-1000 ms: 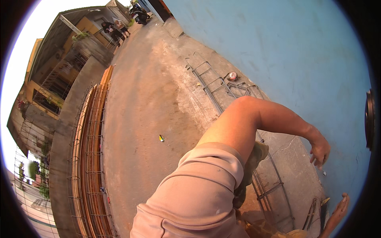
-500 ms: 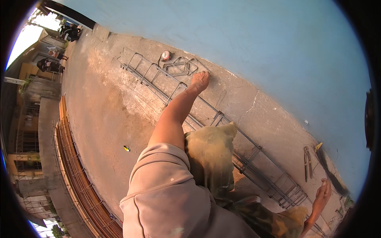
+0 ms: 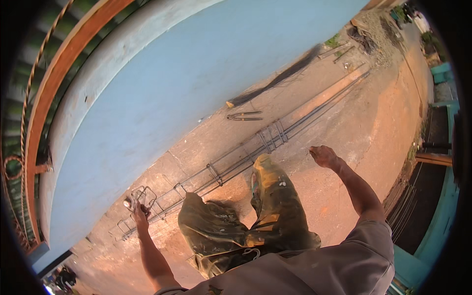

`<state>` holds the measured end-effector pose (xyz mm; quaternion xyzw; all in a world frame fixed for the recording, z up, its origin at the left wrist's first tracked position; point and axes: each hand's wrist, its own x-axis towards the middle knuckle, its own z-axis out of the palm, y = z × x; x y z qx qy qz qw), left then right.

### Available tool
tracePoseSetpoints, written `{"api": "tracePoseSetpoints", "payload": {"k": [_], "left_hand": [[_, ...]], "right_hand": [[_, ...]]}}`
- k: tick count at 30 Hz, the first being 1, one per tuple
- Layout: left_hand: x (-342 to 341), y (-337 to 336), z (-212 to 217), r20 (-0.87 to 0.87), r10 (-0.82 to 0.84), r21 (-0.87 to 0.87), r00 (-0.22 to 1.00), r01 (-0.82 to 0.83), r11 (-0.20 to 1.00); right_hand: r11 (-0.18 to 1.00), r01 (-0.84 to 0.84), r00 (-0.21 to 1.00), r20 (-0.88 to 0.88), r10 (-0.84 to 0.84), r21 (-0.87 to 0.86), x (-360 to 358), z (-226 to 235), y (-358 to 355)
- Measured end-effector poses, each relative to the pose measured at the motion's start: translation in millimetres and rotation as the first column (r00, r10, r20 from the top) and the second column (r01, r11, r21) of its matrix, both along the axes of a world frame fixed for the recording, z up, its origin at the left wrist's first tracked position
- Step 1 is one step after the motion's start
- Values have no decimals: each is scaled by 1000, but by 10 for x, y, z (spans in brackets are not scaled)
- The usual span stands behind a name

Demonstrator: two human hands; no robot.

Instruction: The person sits on the ground and ties a rebar cage using wire and pliers. They wrap wire around intersections of the rebar bars and twist it with pliers to secure the structure.

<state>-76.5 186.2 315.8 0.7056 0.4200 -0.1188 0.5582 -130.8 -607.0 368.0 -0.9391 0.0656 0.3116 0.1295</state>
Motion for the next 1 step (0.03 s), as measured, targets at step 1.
{"api": "tracePoseSetpoints", "payload": {"k": [1], "left_hand": [[-242, -53, 97, -32, -8, -47, 999, 7, 999]], "right_hand": [[997, 46, 994, -98, -52, -60, -225, 289, -86]]}}
